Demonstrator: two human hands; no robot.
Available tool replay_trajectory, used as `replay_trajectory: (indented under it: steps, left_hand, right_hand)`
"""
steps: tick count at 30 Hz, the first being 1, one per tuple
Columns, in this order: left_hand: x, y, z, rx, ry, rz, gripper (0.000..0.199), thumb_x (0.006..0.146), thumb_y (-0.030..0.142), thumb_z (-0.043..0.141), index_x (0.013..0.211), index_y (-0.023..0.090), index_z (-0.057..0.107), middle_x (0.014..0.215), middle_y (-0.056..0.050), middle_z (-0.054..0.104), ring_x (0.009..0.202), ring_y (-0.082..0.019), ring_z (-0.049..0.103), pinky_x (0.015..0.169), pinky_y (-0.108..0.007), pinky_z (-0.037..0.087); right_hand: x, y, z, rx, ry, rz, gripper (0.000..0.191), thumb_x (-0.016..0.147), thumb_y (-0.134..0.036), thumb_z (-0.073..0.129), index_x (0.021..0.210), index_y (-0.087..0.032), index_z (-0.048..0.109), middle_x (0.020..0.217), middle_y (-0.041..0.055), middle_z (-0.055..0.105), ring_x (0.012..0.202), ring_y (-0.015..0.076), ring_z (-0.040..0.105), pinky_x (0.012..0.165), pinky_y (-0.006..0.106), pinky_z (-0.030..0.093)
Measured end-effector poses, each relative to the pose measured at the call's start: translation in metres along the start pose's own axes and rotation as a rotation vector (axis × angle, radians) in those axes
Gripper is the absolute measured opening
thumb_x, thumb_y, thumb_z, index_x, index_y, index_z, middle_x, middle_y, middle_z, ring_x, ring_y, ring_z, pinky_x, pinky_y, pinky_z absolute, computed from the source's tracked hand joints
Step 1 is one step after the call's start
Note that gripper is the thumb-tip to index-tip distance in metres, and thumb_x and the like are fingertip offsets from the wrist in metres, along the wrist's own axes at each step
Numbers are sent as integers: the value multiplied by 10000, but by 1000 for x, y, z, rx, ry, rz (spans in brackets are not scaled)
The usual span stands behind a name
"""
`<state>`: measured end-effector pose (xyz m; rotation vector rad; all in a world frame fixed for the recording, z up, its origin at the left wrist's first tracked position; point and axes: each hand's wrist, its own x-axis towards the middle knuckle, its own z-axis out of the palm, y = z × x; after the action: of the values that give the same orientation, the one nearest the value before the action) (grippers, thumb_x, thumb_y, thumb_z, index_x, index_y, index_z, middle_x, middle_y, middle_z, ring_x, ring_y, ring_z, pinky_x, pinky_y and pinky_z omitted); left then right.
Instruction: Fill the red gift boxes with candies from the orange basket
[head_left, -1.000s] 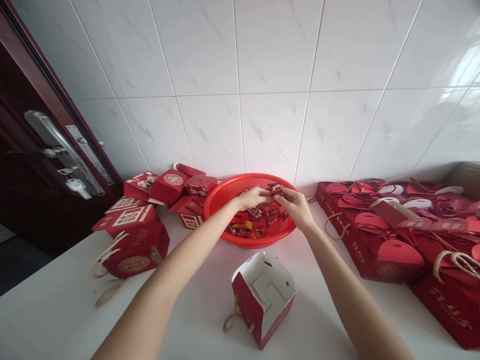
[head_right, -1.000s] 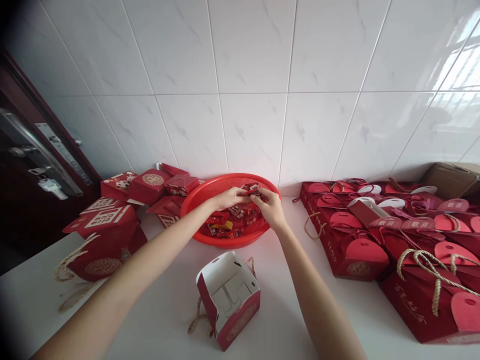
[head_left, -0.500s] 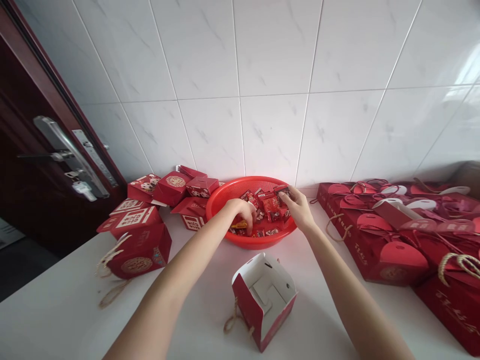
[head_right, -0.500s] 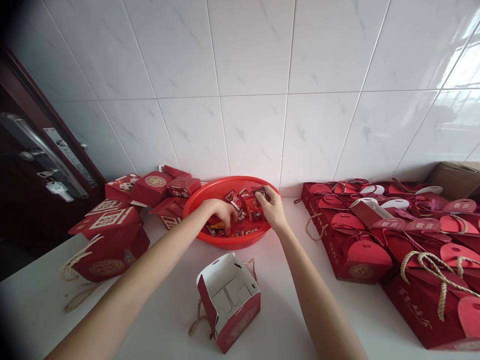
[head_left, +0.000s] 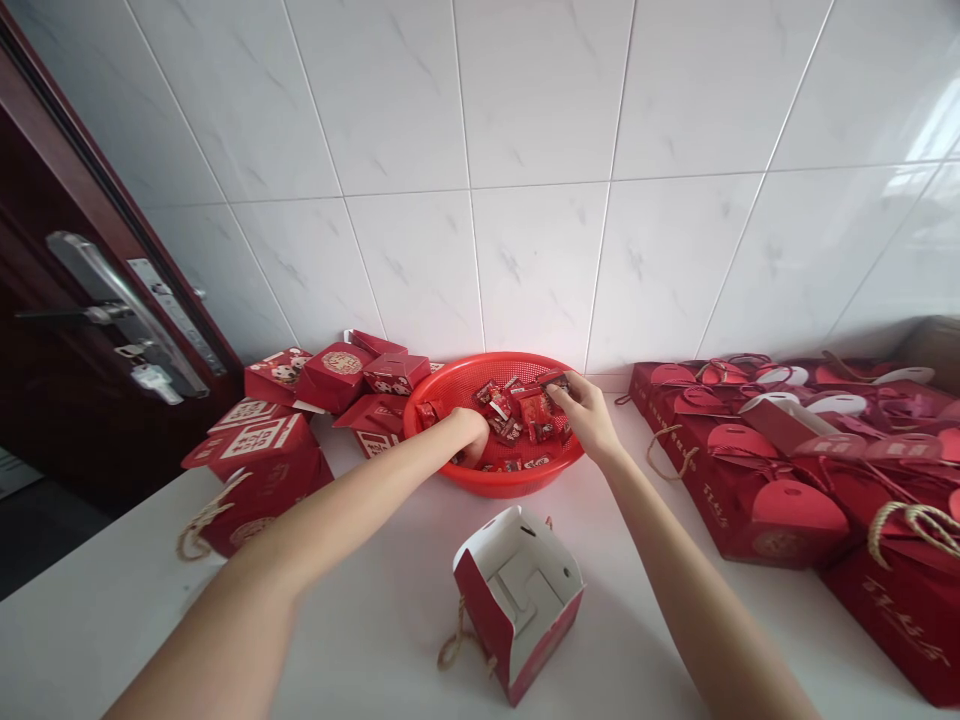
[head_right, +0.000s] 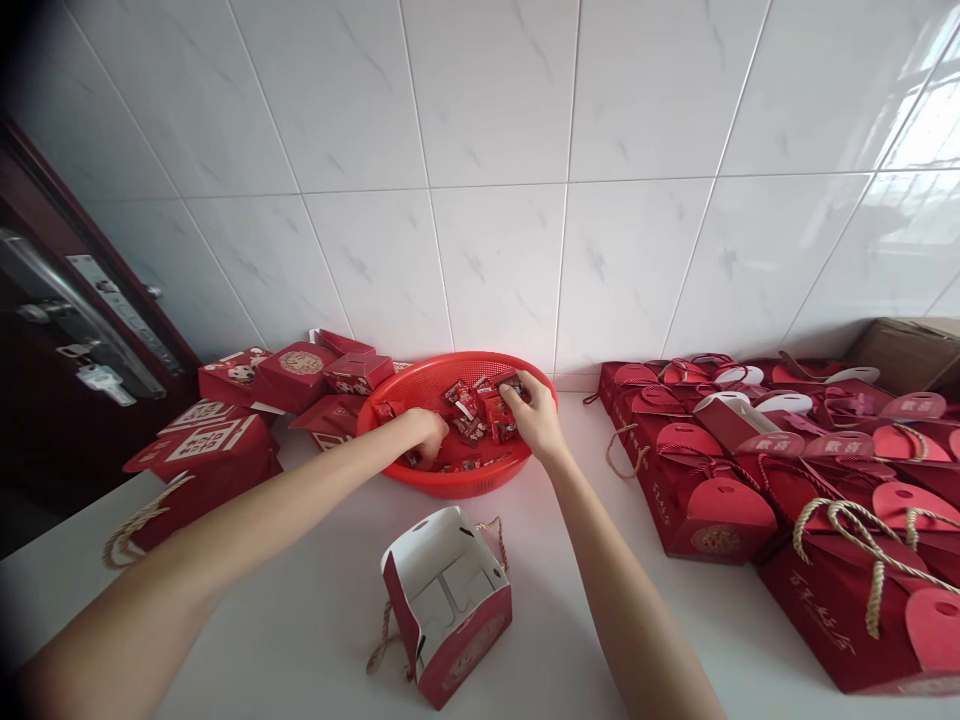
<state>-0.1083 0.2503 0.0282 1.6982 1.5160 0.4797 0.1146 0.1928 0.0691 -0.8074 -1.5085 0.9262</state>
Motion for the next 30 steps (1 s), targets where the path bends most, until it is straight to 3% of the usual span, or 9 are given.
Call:
replay_trajectory:
  steps: [6, 12, 19, 24, 27, 30]
  left_hand:
    - [-5, -14, 8, 271, 79, -171, 317, 435, 275, 934, 526, 207, 638, 654, -82, 632, 978, -388, 655, 900, -494, 503]
    - [-8, -8, 10, 313, 70, -204, 226, 495, 218, 884, 585, 193, 678, 726, -129, 650, 1071, -440, 615, 926, -532, 494]
    - [-29, 8, -7, 263, -13, -127, 229, 495, 243, 847, 514, 202, 623, 548, -79, 589, 853, -368, 670, 794, -441, 535]
    - [-42, 30, -5, 180, -112, -56, 238, 466, 193, 825, 479, 212, 588, 498, -24, 553, 726, -282, 645, 697, -335, 514]
    - [-45, 45, -1, 34, -171, -20, 147, 615, 299, 734, 555, 203, 640, 536, -26, 619, 639, -224, 628, 648, -306, 510]
    - [-50, 56, -2, -134, -219, -5, 288, 788, 401, 535, 698, 175, 689, 671, -81, 714, 667, -220, 670, 675, -320, 535]
  right_hand:
    - [0, 1, 1, -5, -8, 1, 239, 801, -446, 606, 751, -214, 577, 672, -18, 535, 632, 152, 484, 603, 285, 407]
    - [-1, -1, 1, -4, -4, 8, 247, 784, -452, 609, 741, -210, 580, 670, -15, 553, 622, 153, 493, 597, 288, 409]
    - [-2, -3, 2, 7, -16, -2, 228, 794, -439, 599, 763, -214, 597, 688, -11, 568, 634, 156, 498, 604, 284, 418]
    - [-1, -1, 2, -4, -17, -10, 225, 788, -439, 603, 739, -221, 582, 692, -6, 568, 643, 163, 495, 614, 289, 419]
    - [-1, 0, 2, -6, -13, -6, 229, 787, -443, 598, 741, -220, 581, 686, -5, 563, 640, 163, 490, 609, 288, 413]
    - [-1, -1, 2, 2, -7, -3, 248, 778, -452, 607, 710, -219, 552, 662, -13, 541, 624, 156, 477, 593, 284, 397]
